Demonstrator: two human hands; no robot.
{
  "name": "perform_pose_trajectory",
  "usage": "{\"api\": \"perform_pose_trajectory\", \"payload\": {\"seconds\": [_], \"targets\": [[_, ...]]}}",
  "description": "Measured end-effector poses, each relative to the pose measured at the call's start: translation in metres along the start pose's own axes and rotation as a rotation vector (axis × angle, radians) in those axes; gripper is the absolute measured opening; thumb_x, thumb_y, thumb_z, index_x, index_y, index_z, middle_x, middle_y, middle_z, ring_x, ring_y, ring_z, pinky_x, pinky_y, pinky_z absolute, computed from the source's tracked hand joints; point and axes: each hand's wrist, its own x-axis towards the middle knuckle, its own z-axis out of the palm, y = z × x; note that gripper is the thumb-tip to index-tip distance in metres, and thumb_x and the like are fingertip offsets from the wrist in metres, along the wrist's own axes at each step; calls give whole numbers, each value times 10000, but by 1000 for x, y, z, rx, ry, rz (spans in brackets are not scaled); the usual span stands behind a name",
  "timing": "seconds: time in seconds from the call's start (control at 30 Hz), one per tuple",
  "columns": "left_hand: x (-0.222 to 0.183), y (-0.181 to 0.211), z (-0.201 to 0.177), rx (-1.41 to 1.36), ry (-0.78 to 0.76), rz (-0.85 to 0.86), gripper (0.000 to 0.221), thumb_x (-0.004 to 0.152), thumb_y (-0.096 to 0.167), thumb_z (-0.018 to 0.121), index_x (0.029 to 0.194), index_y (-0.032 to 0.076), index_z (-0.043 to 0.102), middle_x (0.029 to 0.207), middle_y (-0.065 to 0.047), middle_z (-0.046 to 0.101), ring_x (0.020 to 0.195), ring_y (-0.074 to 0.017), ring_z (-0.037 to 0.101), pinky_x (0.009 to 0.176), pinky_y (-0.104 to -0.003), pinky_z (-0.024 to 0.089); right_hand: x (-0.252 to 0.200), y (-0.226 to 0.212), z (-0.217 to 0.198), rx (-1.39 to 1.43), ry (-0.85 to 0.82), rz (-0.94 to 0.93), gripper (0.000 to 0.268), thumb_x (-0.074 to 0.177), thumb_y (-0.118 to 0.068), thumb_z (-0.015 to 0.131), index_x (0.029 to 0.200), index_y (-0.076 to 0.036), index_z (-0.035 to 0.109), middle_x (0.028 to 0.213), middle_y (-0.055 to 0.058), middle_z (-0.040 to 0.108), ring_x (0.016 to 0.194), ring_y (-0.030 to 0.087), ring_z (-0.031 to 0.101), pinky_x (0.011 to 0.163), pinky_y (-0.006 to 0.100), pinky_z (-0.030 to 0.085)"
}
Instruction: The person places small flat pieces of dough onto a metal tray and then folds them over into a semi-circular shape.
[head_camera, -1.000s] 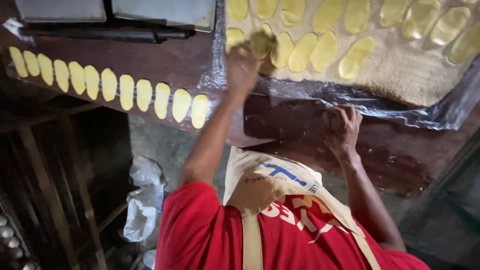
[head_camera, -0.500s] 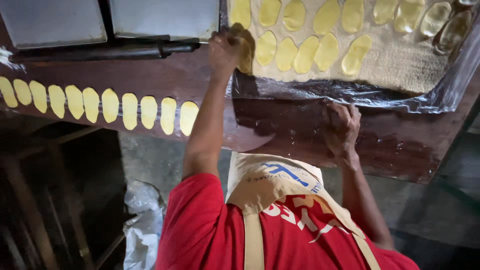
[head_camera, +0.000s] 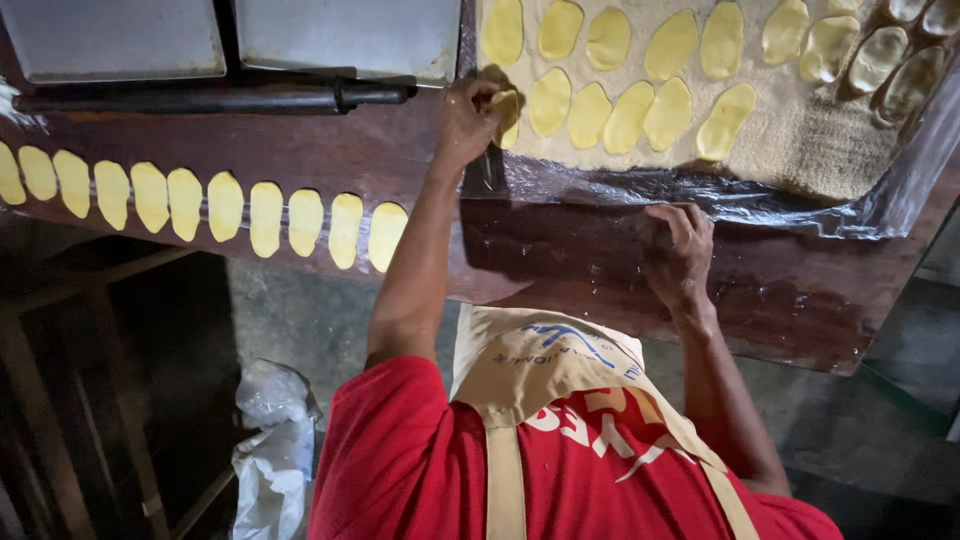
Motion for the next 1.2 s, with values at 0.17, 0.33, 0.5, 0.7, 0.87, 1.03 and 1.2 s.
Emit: {"api": "perform_pose_trajectory", "payload": {"seconds": [0.17,0.33,0.5,0.7,0.87,1.03,1.2], "targets": [[12,6,3,200,82,435,204,994,-72,661,849,52,733,698,-58,778,486,-95,717,362,-192,590,2,12,0,-17,-13,20,229,1019,-68,845,1224,-124,757,1174,79,758,1075,327,661,1007,499,452],[28,1,0,579,177,395,167,1021,21,772,983,153,867,938,-91,902,679,-176,869,492,-253,709,0,19,-4,29,-17,-14,367,933,41,816,1256,-115,735,1199,69,760,1090,314,646,983,493,430],[44,-21,-8,519,26,459,168,1144,163,738,1207,10,771,838,-111,798,562,-98,756,428,-211,653,-2,20,-5,-26,-56,89,116,1111,-247,815,1135,-155,750,1091,57,731,1034,318,654,1018,505,452],[46,-7,-14,439,-25,373,100,1094,8,689,1058,-39,769,910,-196,855,594,-165,838,403,-223,686,-8,28,1,7,-77,136,132,1077,-190,822,1201,-185,777,1153,50,748,1101,306,674,1044,518,443],[52,-11,-13,932,123,256,260,980,88,708,1220,139,793,1203,-101,785,1103,-298,643,888,-471,519,-4,21,-3,8,-127,128,122,1064,-164,783,1177,-191,745,1133,37,735,1089,315,647,1030,512,426],[22,37,-44,956,494,394,191,967,33,816,1131,131,818,1106,-24,784,1013,-261,674,777,-393,575,-8,27,2,-89,-143,119,128,1084,-216,777,1185,-136,769,1159,101,748,1099,357,655,991,511,447],[-86,32,-134,956,416,71,314,939,190,760,1234,85,783,1263,-219,644,1128,-487,547,908,-723,459,-9,43,26,122,-218,-121,398,929,-194,855,1304,-105,756,1195,148,770,1071,408,679,953,514,484]]}}
